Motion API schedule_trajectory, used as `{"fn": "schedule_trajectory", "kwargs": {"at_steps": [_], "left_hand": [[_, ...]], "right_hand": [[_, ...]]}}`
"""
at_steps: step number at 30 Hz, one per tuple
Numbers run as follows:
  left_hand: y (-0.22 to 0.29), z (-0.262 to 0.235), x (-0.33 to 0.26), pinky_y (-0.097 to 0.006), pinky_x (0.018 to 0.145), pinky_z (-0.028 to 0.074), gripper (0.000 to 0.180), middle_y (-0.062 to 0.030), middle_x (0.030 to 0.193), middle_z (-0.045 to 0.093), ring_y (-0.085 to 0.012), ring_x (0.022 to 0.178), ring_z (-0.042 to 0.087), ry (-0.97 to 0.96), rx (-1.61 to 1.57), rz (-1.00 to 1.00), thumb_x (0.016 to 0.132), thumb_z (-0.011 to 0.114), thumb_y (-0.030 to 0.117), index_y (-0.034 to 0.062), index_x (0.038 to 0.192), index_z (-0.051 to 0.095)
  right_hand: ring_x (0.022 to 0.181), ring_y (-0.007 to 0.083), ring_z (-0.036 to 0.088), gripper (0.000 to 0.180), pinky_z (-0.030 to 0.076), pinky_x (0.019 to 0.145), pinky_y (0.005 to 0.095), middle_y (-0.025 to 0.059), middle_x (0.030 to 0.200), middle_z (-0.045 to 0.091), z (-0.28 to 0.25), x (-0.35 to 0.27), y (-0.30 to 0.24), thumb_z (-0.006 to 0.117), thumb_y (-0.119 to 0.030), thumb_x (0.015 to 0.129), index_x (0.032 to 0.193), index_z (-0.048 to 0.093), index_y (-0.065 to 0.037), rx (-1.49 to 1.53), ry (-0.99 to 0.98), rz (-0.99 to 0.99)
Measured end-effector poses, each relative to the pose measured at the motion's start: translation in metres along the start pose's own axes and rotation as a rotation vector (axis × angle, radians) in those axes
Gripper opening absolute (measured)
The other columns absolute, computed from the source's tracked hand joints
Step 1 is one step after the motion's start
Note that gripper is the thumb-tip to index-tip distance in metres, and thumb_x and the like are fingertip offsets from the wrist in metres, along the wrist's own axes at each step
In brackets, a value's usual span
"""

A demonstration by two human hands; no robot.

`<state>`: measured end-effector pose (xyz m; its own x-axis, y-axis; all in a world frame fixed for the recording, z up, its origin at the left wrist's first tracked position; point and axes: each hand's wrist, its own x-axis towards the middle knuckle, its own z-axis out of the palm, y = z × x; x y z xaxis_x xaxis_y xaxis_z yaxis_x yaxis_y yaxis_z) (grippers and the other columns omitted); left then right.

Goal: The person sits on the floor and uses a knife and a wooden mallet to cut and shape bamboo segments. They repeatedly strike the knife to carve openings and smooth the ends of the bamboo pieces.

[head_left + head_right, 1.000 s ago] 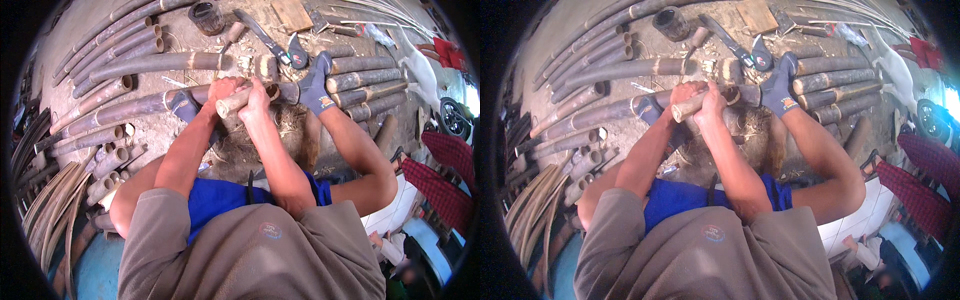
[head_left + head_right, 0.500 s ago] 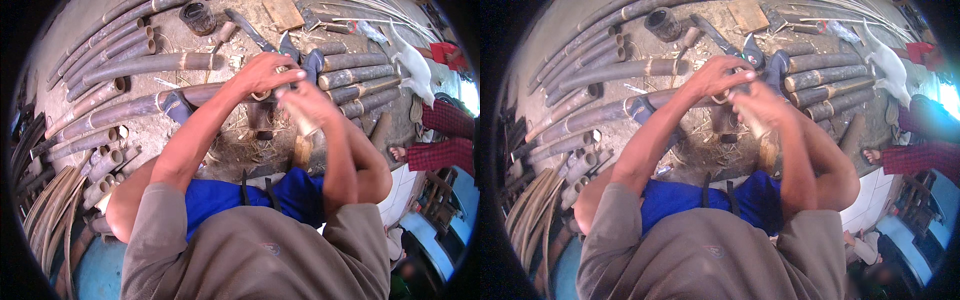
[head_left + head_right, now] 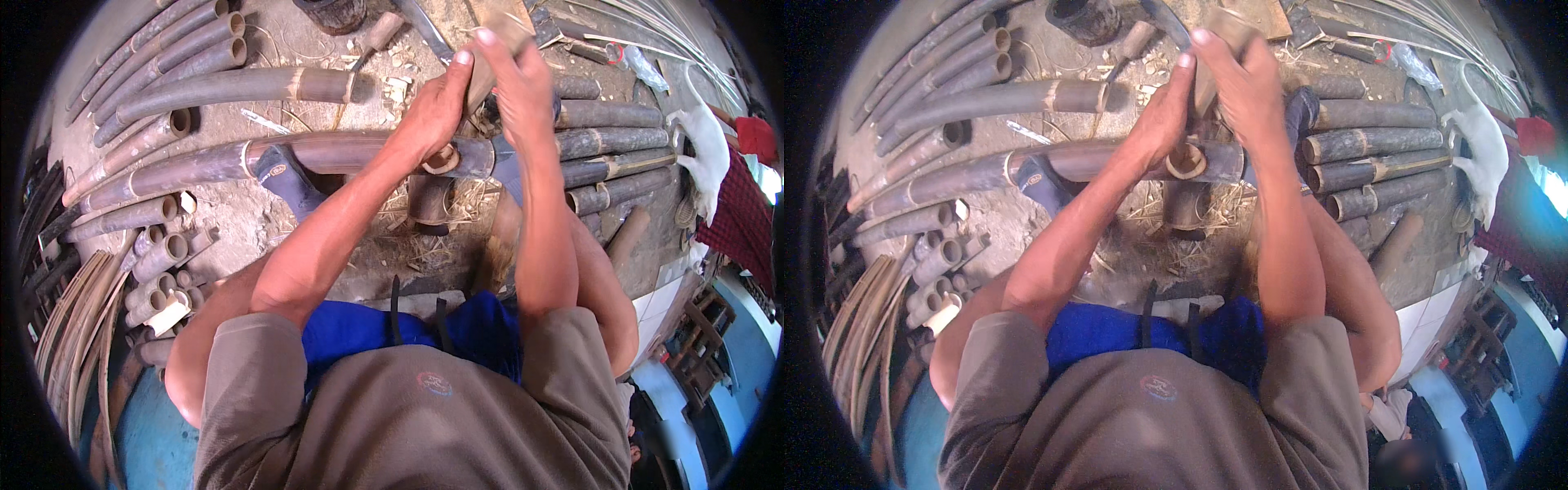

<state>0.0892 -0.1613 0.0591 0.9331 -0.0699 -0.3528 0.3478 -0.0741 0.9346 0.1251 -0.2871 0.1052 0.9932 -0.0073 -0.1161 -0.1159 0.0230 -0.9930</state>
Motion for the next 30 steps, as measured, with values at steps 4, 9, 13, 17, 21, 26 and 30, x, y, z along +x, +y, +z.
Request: {"fn": "schedule_trajectory", "kwargs": {"at_steps": [4, 9, 13, 17, 21, 26, 30], "left_hand": [[-0.011, 0.007, -0.001, -0.034, 0.053, 0.048, 0.090, -0.0067, 0.062, 0.059, -0.0166, 0.056, 0.060, 0.062, -0.379, -0.205, 0.101, 0.021, 0.080, 0.0022, 0.078, 0.061], [-0.045, 0.015, 0.004, -0.035, 0.050, 0.045, 0.081, -0.0034, 0.062, 0.052, -0.0176, 0.052, 0.052, 0.381, -0.741, -0.286, 0.101, 0.019, 0.079, 0.0081, 0.085, 0.055], [-0.051, 0.021, 0.009, -0.036, 0.051, 0.043, 0.076, -0.0015, 0.065, 0.048, -0.0172, 0.054, 0.047, 0.333, -0.853, -0.372, 0.103, 0.018, 0.077, 0.0106, 0.094, 0.054], [-0.047, 0.022, 0.020, -0.034, 0.047, 0.041, 0.077, -0.0020, 0.064, 0.051, -0.0159, 0.049, 0.044, 0.154, -0.725, -0.448, 0.103, 0.017, 0.077, 0.0107, 0.091, 0.055], [-0.029, 0.030, 0.019, -0.035, 0.047, 0.040, 0.080, -0.0029, 0.065, 0.053, -0.0156, 0.049, 0.045, -0.112, -0.423, -0.443, 0.101, 0.023, 0.079, 0.0081, 0.091, 0.058], [-0.015, 0.039, 0.002, -0.032, 0.047, 0.040, 0.093, -0.0055, 0.064, 0.057, -0.0130, 0.051, 0.051, -0.676, 0.083, -0.293, 0.092, 0.035, 0.090, 0.0011, 0.088, 0.064], [-0.027, 0.047, 0.003, -0.032, 0.046, 0.041, 0.097, -0.0077, 0.066, 0.061, -0.0143, 0.051, 0.053, -0.717, 0.226, -0.369, 0.088, 0.038, 0.093, 0.0001, 0.090, 0.068]], "right_hand": [[0.084, 0.0143, 0.067, 0.046, 0.054, 0.075, 0.0287, 0.0075, 0.097, 0.072, 0.040, 0.033, 0.037, 0.080, -0.034, 0.090, 0.115, 0.068, 0.003, 0.119, -0.216, 0.259], [0.079, 0.0166, 0.065, 0.046, 0.053, 0.069, 0.0342, 0.0100, 0.092, 0.070, 0.077, 0.061, 0.074, 0.074, -0.040, 0.093, 0.107, 0.068, 0.003, -0.409, -0.554, 0.234], [0.080, 0.0178, 0.064, 0.051, 0.053, 0.068, 0.0374, 0.0117, 0.093, 0.069, 0.075, 0.070, 0.097, 0.073, -0.043, 0.092, 0.111, 0.067, 0.005, -0.518, -0.546, 0.313], [0.080, 0.0174, 0.063, 0.046, 0.053, 0.068, 0.0374, 0.0098, 0.092, 0.068, 0.048, 0.064, 0.095, 0.071, -0.039, 0.095, 0.115, 0.066, 0.003, -0.333, -0.317, 0.422], [0.075, 0.0166, 0.063, 0.031, 0.051, 0.061, 0.0366, 0.0069, 0.086, 0.066, 0.007, 0.043, 0.086, 0.070, -0.032, 0.097, 0.101, 0.070, -0.001, -0.050, 0.011, 0.410], [0.064, 0.0155, 0.060, 0.028, 0.048, 0.054, 0.0358, 0.0067, 0.083, 0.065, -0.045, -0.044, 0.074, 0.065, -0.028, 0.100, 0.098, 0.067, -0.001, 0.227, 0.626, 0.229], [0.062, 0.0176, 0.061, 0.028, 0.051, 0.052, 0.0357, 0.0066, 0.082, 0.063, -0.047, -0.071, 0.090, 0.067, -0.028, 0.100, 0.103, 0.062, -0.001, 0.486, 0.695, 0.277]]}}
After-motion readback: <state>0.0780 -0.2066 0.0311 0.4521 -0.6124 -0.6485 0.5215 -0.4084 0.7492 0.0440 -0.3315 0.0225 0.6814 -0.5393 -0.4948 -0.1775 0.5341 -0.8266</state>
